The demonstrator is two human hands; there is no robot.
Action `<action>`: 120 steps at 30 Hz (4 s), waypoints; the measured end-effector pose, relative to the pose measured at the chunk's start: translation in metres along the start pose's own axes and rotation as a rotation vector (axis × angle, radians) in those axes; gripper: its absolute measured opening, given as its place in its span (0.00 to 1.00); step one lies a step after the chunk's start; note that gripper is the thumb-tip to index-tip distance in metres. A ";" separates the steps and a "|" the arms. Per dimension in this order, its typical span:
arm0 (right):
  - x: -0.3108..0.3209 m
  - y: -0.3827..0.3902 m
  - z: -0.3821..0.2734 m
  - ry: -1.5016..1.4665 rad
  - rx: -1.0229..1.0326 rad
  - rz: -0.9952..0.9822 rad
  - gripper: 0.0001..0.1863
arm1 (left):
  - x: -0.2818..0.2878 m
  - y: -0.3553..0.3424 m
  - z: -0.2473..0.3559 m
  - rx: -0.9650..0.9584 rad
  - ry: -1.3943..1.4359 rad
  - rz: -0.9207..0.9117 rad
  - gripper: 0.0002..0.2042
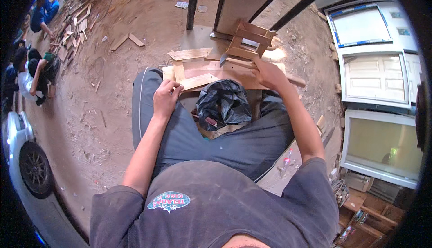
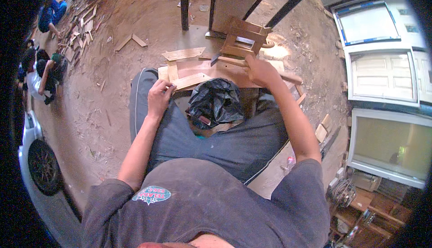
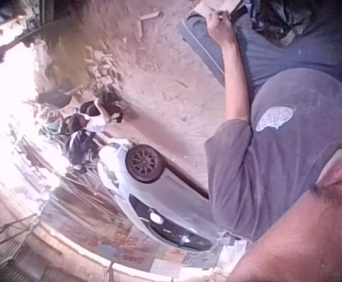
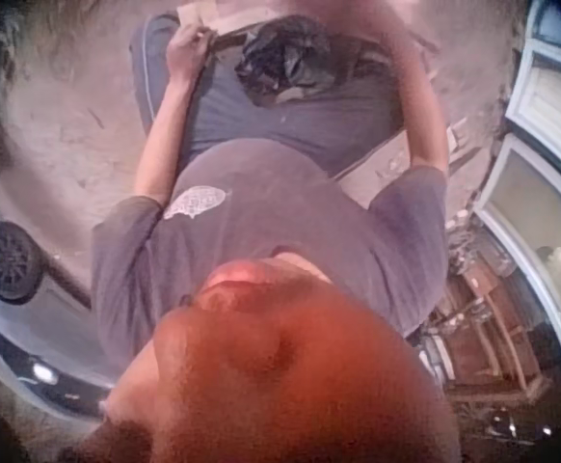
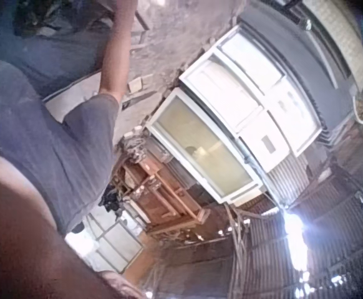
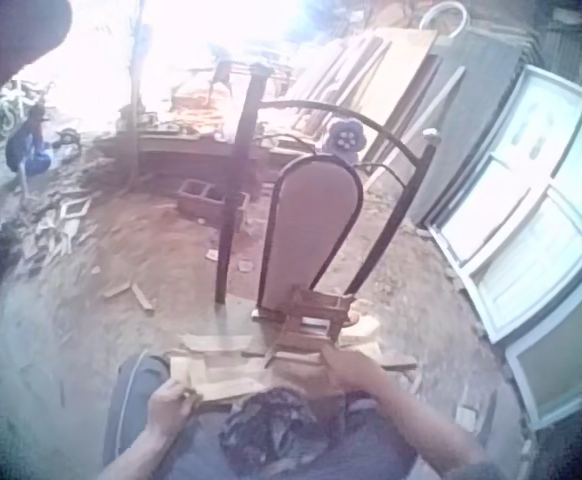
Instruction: The person assembles a small wooden frame by hammering nails into the joints of wooden slats while sitting on the ground, then places small wooden blocks into a plastic bag.
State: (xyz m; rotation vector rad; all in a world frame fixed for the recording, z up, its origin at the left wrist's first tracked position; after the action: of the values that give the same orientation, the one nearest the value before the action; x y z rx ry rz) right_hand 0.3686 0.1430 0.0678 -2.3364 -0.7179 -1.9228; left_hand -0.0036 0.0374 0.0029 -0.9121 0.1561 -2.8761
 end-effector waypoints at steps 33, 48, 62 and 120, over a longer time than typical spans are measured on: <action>-0.044 -0.008 -0.123 -0.194 0.485 0.064 0.14 | 0.003 0.000 -0.004 0.064 -0.004 -0.042 0.06; -0.040 -0.006 -0.126 -0.199 0.486 0.062 0.13 | 0.005 0.002 -0.002 0.066 0.003 -0.038 0.06; -0.043 -0.008 -0.124 -0.145 0.477 0.044 0.13 | 0.008 0.004 0.004 0.055 0.019 -0.036 0.06; -0.010 0.027 -0.157 -0.482 0.222 0.030 0.14 | 0.003 0.008 -0.012 0.245 -0.076 -0.122 0.14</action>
State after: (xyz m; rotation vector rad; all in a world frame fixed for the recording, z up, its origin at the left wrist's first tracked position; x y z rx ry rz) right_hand 0.2325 0.0666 0.1024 -2.6577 -0.8617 -1.1932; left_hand -0.0124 0.0294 -0.0062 -1.0108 -0.2621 -2.8772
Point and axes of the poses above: each hand's wrist, its own y-axis away from the middle knuckle, its own x-axis out of the back of the hand, z = x × y, the point moved 4 cm from there along -y, towards the middle knuckle
